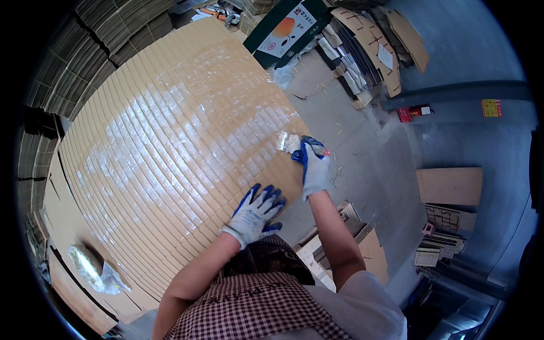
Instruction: The person scoops white paste from a plastic-wrapped container and spreads it evenly across a large flat cardboard sheet using a small tool. The person repeatedly dips the tool into the paste and applies it in broad strokes across the surface.
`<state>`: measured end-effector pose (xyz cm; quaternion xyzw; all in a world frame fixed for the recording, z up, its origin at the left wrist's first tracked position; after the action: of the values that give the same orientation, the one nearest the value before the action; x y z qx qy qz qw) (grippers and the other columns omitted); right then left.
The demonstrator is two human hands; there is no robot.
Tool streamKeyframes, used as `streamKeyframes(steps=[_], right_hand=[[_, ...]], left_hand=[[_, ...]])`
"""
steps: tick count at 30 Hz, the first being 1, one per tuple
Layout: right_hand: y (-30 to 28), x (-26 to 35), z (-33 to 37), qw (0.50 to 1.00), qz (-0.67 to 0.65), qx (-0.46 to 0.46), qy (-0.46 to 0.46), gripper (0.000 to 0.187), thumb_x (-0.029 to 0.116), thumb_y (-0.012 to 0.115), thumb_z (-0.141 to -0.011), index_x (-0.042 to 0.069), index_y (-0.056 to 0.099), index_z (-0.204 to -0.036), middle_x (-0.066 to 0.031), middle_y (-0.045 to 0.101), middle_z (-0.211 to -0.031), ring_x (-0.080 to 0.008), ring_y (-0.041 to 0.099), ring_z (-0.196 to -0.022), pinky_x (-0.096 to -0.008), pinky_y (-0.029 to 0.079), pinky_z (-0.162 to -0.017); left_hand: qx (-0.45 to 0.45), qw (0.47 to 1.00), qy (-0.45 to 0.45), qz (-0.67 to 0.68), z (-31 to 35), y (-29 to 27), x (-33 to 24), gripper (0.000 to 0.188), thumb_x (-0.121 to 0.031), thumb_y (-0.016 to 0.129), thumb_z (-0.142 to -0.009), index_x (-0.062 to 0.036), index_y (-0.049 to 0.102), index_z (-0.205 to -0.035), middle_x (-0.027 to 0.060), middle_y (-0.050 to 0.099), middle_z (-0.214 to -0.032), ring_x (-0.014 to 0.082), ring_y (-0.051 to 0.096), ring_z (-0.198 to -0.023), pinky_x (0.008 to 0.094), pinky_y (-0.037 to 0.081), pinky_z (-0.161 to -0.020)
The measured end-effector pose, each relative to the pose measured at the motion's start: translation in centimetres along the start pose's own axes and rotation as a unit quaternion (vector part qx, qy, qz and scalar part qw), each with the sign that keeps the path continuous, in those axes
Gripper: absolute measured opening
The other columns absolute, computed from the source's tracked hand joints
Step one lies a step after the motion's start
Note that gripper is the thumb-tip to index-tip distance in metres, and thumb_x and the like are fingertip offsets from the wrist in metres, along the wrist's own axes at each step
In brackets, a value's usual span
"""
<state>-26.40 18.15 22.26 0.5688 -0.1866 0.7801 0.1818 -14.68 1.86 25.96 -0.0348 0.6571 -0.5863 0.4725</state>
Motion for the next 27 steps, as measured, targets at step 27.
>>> streamKeyframes(steps=[27], right_hand=[[1.8, 4.2, 1.1, 0.678, 0.438, 0.452, -0.38, 0.032, 0.006, 0.06, -0.068, 0.01, 0.056, -0.1, -0.0101, 0.056, -0.103, -0.0286, 0.056, -0.088, -0.0336, 0.046, -0.076]], left_hand=[[0.013, 1.0, -0.011, 0.01, -0.6, 0.6, 0.5, 0.064, -0.049, 0.044, -0.08, -0.0129, 0.031, -0.131, 0.0092, 0.03, -0.135, 0.0244, 0.024, -0.126, 0.0424, 0.011, -0.105]])
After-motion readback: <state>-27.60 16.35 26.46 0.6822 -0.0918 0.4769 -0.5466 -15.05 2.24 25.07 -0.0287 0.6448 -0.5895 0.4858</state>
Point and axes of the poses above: each hand's wrist, its own z-axis away from the middle knuckle, its own y-axis out of the palm, x = y × z, the point moved 7 cm from there along -z, towards the middle knuckle
